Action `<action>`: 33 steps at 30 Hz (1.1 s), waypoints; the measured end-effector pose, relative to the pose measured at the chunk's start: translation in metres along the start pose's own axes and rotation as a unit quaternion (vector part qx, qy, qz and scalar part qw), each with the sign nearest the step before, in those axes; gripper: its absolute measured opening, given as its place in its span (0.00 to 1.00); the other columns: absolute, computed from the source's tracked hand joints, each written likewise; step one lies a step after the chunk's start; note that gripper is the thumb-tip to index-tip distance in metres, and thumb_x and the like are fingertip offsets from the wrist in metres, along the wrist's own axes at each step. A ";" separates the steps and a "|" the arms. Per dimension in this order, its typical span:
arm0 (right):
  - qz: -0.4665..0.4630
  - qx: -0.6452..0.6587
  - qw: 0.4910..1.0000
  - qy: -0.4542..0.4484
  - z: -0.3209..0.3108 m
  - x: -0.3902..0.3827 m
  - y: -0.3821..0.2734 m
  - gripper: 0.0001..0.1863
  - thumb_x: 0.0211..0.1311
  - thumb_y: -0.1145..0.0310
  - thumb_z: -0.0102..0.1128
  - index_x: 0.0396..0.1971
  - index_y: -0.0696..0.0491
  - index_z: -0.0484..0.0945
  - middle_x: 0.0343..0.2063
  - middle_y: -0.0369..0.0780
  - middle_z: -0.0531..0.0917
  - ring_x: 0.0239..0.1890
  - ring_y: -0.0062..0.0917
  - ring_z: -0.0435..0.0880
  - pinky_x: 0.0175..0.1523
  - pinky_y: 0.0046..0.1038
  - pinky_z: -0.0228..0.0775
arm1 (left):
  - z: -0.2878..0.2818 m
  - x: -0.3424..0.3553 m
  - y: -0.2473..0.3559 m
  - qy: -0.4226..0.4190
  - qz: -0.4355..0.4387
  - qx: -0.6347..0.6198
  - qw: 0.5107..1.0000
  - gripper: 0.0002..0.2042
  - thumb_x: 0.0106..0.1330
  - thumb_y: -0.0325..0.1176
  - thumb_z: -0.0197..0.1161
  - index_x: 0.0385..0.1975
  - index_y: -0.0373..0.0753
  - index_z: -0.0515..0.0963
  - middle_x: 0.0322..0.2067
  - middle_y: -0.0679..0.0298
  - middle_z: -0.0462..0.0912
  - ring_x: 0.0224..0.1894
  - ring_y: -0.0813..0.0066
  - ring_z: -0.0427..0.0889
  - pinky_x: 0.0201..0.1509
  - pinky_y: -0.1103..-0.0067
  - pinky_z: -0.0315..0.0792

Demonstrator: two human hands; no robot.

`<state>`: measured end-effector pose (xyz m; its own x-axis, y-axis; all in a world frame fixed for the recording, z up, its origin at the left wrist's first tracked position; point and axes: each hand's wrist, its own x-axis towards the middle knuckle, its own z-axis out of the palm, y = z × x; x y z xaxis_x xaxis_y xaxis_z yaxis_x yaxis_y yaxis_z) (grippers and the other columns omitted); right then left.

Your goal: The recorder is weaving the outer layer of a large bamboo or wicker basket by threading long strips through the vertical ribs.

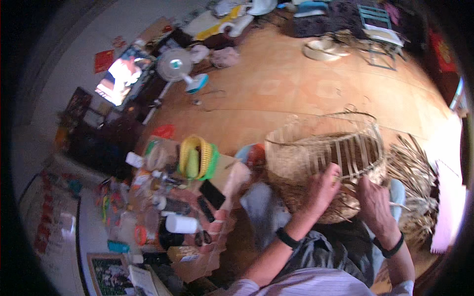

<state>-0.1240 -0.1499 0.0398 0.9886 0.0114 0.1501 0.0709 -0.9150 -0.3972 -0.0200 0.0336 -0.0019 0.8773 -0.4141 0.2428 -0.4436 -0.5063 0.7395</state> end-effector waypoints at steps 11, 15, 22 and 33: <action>-0.060 -0.001 0.998 0.023 0.020 -0.010 0.078 0.09 0.56 0.74 0.65 0.37 0.52 0.78 0.28 0.46 0.87 0.31 0.46 0.87 0.33 0.42 0.74 | -0.015 -0.006 0.011 -0.006 0.043 0.017 0.999 0.12 0.64 0.29 0.72 0.41 0.40 0.75 0.34 0.53 0.85 0.37 0.45 0.87 0.38 0.57 0.80; -0.077 -0.023 0.997 0.014 0.003 -0.008 0.079 0.08 0.55 0.74 0.65 0.36 0.51 0.79 0.27 0.46 0.86 0.31 0.46 0.87 0.33 0.42 0.74 | -0.016 -0.007 0.011 -0.028 0.061 0.016 0.998 0.13 0.62 0.30 0.72 0.41 0.39 0.74 0.37 0.53 0.83 0.39 0.46 0.86 0.40 0.57 0.80; -0.062 -0.013 0.998 0.024 0.019 -0.023 0.106 0.19 0.42 0.69 0.78 0.35 0.51 0.78 0.24 0.45 0.82 0.29 0.46 0.85 0.33 0.42 0.73 | -0.014 -0.006 0.015 -0.017 0.076 0.049 0.996 0.15 0.60 0.29 0.73 0.43 0.39 0.74 0.37 0.55 0.81 0.37 0.47 0.86 0.40 0.59 0.81; -0.068 -0.009 0.998 0.000 0.017 -0.011 0.127 0.10 0.54 0.73 0.68 0.32 0.53 0.74 0.27 0.48 0.81 0.31 0.49 0.82 0.34 0.44 0.68 | -0.025 -0.008 0.023 -0.009 0.097 0.020 0.995 0.18 0.59 0.33 0.75 0.40 0.38 0.72 0.33 0.55 0.78 0.35 0.49 0.83 0.40 0.59 0.78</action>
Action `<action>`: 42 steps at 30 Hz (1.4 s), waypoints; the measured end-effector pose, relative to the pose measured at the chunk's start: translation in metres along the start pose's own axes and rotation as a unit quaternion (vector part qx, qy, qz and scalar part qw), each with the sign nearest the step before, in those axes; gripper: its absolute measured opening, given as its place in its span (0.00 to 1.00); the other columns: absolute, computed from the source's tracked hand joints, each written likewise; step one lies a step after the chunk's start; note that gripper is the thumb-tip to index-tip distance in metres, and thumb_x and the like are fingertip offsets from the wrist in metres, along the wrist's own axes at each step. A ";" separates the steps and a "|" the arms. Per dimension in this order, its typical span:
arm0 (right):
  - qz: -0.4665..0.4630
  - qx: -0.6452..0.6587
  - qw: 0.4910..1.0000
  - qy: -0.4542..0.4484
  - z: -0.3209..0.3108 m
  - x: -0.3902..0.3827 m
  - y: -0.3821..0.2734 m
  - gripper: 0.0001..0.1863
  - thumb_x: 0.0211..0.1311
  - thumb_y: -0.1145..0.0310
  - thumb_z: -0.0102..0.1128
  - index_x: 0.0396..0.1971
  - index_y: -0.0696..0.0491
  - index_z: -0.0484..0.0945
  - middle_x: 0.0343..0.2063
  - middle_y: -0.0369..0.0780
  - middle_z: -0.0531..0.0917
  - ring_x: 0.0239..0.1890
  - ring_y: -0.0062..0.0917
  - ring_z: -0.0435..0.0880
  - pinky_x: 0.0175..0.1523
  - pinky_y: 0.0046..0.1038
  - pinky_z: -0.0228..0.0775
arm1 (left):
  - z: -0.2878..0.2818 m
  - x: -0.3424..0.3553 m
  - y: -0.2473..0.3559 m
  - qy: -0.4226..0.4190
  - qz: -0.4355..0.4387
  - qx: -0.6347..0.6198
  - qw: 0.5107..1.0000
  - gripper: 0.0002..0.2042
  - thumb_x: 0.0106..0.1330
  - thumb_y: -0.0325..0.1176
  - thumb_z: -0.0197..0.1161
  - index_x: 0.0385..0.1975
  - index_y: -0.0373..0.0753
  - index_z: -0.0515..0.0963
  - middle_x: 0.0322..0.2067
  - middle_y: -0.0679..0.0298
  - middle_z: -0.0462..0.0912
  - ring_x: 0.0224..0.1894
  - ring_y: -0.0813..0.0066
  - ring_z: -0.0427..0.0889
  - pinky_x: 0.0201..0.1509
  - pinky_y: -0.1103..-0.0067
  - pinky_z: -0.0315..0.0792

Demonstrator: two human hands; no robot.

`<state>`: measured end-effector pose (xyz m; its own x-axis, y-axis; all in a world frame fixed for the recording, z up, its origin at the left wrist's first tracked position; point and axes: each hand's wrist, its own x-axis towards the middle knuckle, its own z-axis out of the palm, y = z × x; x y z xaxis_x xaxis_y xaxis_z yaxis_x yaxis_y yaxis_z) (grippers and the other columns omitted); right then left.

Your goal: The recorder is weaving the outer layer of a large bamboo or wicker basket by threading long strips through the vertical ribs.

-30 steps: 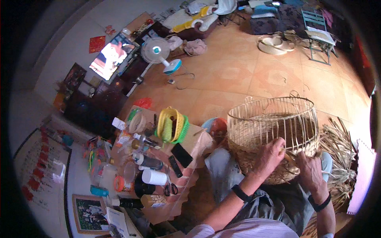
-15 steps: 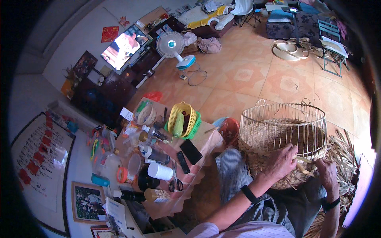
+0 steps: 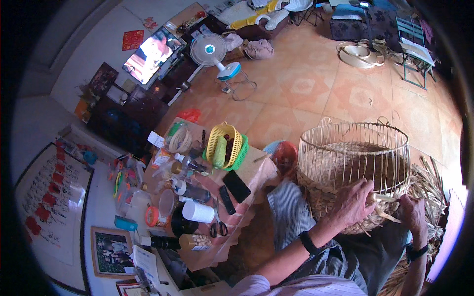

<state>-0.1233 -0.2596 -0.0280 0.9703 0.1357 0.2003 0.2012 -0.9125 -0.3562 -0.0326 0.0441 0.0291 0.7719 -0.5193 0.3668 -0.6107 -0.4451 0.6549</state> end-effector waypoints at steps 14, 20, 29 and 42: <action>0.039 0.016 0.999 -0.018 0.003 -0.003 0.019 0.05 0.56 0.75 0.63 0.32 0.54 0.76 0.25 0.47 0.82 0.30 0.47 0.84 0.37 0.43 0.74 | 0.029 -0.003 -0.006 0.025 -0.069 0.042 0.996 0.15 0.58 0.26 0.72 0.40 0.38 0.72 0.36 0.54 0.79 0.39 0.47 0.83 0.43 0.58 0.78; 0.052 0.011 0.998 0.035 0.010 -0.002 0.041 0.06 0.53 0.76 0.65 0.29 0.55 0.76 0.24 0.46 0.81 0.26 0.44 0.83 0.32 0.40 0.73 | 0.010 -0.001 -0.002 -0.016 -0.041 -0.007 0.999 0.14 0.61 0.27 0.71 0.40 0.38 0.72 0.36 0.54 0.78 0.38 0.48 0.84 0.42 0.60 0.79; 0.023 0.004 0.998 0.062 0.001 -0.006 0.059 0.07 0.53 0.74 0.66 0.27 0.55 0.74 0.23 0.47 0.81 0.24 0.46 0.81 0.30 0.42 0.70 | 0.016 0.003 -0.001 -0.017 -0.088 0.007 0.996 0.13 0.61 0.29 0.72 0.39 0.38 0.73 0.35 0.54 0.78 0.37 0.49 0.83 0.39 0.60 0.78; 0.083 -0.030 0.996 0.015 -0.041 -0.004 0.079 0.11 0.66 0.68 0.59 0.28 0.59 0.73 0.23 0.49 0.79 0.27 0.43 0.79 0.33 0.41 0.65 | 0.004 -0.002 -0.016 -0.064 -0.060 -0.047 0.995 0.06 0.70 0.25 0.64 0.40 0.38 0.73 0.33 0.54 0.80 0.37 0.48 0.84 0.38 0.58 0.76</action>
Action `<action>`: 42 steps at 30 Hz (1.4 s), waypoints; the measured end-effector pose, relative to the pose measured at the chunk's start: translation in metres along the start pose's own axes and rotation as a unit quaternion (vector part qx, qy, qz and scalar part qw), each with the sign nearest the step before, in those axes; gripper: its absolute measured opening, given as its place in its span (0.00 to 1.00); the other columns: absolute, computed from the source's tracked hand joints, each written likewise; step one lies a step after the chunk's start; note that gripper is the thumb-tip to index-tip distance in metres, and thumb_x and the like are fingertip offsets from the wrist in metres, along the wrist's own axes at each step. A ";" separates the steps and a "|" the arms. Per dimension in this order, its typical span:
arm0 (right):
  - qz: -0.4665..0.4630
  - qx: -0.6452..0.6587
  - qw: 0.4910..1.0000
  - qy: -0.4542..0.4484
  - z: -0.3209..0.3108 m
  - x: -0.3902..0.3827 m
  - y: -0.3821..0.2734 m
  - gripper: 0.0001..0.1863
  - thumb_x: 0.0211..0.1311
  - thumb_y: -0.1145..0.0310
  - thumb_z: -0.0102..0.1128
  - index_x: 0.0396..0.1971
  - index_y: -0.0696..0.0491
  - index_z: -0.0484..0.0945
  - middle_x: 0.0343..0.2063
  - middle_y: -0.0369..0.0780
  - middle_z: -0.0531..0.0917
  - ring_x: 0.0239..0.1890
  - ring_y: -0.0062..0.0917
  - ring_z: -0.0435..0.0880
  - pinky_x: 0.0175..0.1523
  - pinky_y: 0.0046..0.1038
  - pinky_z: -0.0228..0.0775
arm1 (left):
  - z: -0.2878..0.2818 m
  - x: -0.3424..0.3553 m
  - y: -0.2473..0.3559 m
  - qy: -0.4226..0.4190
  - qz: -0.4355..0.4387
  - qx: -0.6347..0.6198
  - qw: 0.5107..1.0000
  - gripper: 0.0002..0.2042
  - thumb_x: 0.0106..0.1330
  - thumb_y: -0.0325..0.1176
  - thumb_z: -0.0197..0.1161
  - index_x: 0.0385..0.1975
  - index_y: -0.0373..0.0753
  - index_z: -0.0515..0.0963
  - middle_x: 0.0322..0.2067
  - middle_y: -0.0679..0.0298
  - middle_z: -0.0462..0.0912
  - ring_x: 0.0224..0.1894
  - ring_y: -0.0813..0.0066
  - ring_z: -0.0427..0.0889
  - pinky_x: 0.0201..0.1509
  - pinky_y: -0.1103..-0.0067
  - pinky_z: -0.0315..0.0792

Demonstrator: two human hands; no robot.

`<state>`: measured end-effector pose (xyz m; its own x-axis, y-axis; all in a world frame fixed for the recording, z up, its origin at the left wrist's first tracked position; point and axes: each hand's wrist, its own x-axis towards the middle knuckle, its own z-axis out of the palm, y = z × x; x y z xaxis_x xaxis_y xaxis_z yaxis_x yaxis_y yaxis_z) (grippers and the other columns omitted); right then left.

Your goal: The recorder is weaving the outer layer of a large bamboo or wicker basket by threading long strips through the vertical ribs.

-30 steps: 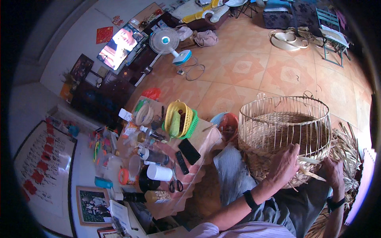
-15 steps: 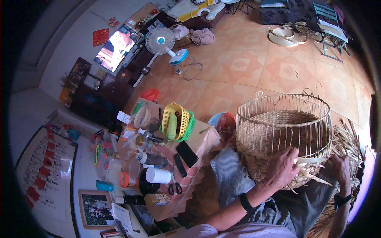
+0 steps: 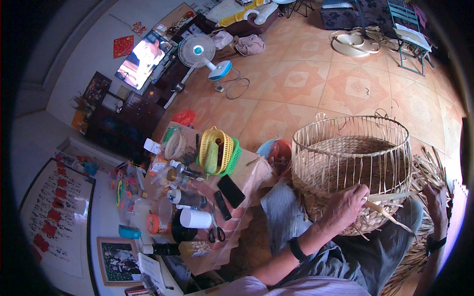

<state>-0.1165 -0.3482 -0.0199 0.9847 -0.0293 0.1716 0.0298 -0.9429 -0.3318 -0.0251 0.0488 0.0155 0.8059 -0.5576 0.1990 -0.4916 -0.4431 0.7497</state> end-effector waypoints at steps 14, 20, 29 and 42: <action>0.116 0.082 0.989 0.038 0.047 -0.054 0.013 0.05 0.63 0.77 0.64 0.37 0.57 0.79 0.34 0.47 0.80 0.36 0.45 0.82 0.39 0.42 0.72 | 0.042 0.003 -0.020 0.121 0.066 0.045 0.989 0.06 0.77 0.29 0.61 0.43 0.38 0.70 0.35 0.51 0.85 0.37 0.50 0.88 0.36 0.61 0.79; 0.079 0.035 0.985 0.151 0.005 -0.067 -0.109 0.20 0.57 0.82 0.67 0.51 0.57 0.79 0.52 0.50 0.79 0.57 0.51 0.79 0.62 0.45 0.72 | 0.049 0.004 -0.034 0.057 0.011 0.022 0.998 0.07 0.80 0.32 0.56 0.46 0.35 0.71 0.38 0.47 0.86 0.38 0.45 0.88 0.37 0.61 0.80; 0.019 0.181 0.983 0.000 0.044 -0.055 -0.194 0.12 0.67 0.67 0.70 0.40 0.55 0.75 0.31 0.49 0.83 0.34 0.51 0.84 0.37 0.46 0.77 | -0.044 -0.006 -0.001 0.171 -0.018 -0.017 0.985 0.13 0.75 0.16 0.48 0.48 0.35 0.78 0.40 0.57 0.87 0.42 0.66 0.90 0.49 0.73 0.80; 0.126 0.239 0.956 -0.112 -0.080 -0.096 -0.174 0.07 0.74 0.70 0.65 0.40 0.58 0.83 0.23 0.43 0.82 0.23 0.29 0.79 0.33 0.33 0.72 | -0.013 0.000 -0.013 0.078 0.071 -0.030 0.994 0.10 0.71 0.22 0.62 0.50 0.39 0.83 0.45 0.56 0.83 0.47 0.59 0.85 0.53 0.68 0.80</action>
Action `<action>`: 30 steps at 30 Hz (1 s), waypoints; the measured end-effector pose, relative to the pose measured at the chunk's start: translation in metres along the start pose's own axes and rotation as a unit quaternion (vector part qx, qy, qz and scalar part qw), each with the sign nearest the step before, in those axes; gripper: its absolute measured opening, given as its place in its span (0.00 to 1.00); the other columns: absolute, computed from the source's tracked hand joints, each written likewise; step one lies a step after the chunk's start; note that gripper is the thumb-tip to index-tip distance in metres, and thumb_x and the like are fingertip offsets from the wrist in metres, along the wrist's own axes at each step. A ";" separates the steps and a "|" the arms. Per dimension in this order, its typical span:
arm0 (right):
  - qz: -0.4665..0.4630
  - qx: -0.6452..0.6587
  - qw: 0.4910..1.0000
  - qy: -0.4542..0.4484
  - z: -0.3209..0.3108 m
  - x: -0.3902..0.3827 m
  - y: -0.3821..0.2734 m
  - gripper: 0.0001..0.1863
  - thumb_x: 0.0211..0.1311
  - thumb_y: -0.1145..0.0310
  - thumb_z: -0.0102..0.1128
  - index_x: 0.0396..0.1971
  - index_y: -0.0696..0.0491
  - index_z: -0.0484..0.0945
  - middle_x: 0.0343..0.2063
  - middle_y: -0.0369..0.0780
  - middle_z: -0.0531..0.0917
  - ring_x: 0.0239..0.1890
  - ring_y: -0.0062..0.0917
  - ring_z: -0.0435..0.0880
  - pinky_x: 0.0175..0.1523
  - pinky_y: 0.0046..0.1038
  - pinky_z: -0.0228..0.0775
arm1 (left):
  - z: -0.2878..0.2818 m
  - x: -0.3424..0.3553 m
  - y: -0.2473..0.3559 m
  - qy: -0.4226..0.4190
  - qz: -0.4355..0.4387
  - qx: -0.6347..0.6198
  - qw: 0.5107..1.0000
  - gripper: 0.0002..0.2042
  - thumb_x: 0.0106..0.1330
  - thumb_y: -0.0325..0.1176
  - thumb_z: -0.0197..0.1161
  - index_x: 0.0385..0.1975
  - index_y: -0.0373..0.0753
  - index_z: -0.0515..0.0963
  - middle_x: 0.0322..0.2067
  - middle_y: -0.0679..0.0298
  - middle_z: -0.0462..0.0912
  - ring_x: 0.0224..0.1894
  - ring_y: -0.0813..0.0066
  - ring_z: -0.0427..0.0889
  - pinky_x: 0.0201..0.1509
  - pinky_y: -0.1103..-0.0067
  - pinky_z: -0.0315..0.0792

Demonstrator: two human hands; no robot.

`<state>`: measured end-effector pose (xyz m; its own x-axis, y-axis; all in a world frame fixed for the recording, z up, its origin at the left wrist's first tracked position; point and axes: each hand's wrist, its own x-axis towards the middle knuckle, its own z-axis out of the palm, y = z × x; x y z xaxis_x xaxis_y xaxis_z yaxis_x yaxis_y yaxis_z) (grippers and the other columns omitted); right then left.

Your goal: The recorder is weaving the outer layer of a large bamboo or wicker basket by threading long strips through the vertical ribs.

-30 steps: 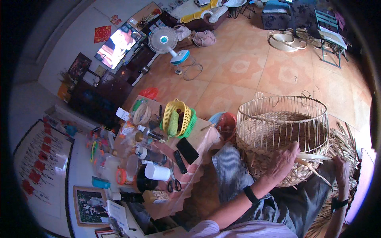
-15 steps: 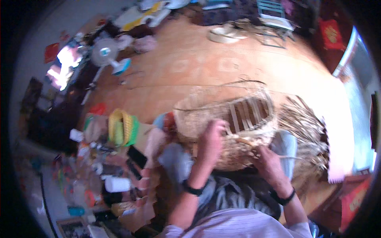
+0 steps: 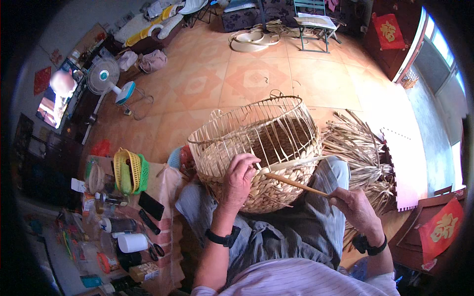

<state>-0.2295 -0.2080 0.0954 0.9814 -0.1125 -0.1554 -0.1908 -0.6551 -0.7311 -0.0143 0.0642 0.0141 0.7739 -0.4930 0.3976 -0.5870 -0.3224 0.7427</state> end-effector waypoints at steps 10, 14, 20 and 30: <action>0.023 -0.048 0.993 0.106 0.003 0.021 0.051 0.08 0.71 0.70 0.65 0.31 0.56 0.81 0.17 0.41 0.74 0.19 0.25 0.76 0.26 0.33 0.66 | 0.004 -0.007 -0.005 -0.037 0.037 0.046 0.998 0.10 0.68 0.20 0.60 0.46 0.38 0.82 0.40 0.56 0.80 0.46 0.54 0.83 0.51 0.68 0.79; 0.057 0.224 0.971 0.057 -0.019 0.000 0.045 0.09 0.78 0.71 0.56 0.37 0.60 0.79 0.19 0.36 0.79 0.18 0.20 0.80 0.22 0.22 0.68 | 0.010 -0.008 0.020 -0.028 0.088 0.123 0.988 0.20 0.63 0.23 0.64 0.56 0.35 0.79 0.54 0.53 0.80 0.60 0.53 0.78 0.66 0.64 0.74; -0.058 0.677 0.711 0.181 0.036 0.017 0.129 0.22 0.79 0.67 0.54 0.67 0.57 0.67 0.31 0.35 0.81 0.25 0.22 0.82 0.31 0.22 0.73 | 0.028 -0.017 0.033 -0.022 0.066 0.200 0.977 0.25 0.62 0.33 0.73 0.59 0.34 0.78 0.45 0.57 0.79 0.52 0.57 0.77 0.60 0.64 0.74; 0.056 0.513 0.833 0.200 0.068 0.150 0.003 0.17 0.79 0.60 0.61 0.56 0.57 0.77 0.34 0.35 0.80 0.34 0.21 0.83 0.43 0.24 0.77 | 0.055 -0.022 0.011 0.012 0.029 0.154 0.988 0.33 0.61 0.33 0.75 0.68 0.36 0.73 0.45 0.53 0.84 0.51 0.53 0.83 0.58 0.62 0.76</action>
<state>-0.0843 -0.1764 0.0247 0.8451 -0.5047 -0.1765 0.0047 0.3371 -0.9415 -0.0511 0.0275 -0.0158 0.7406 -0.4993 0.4496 -0.6715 -0.5263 0.5216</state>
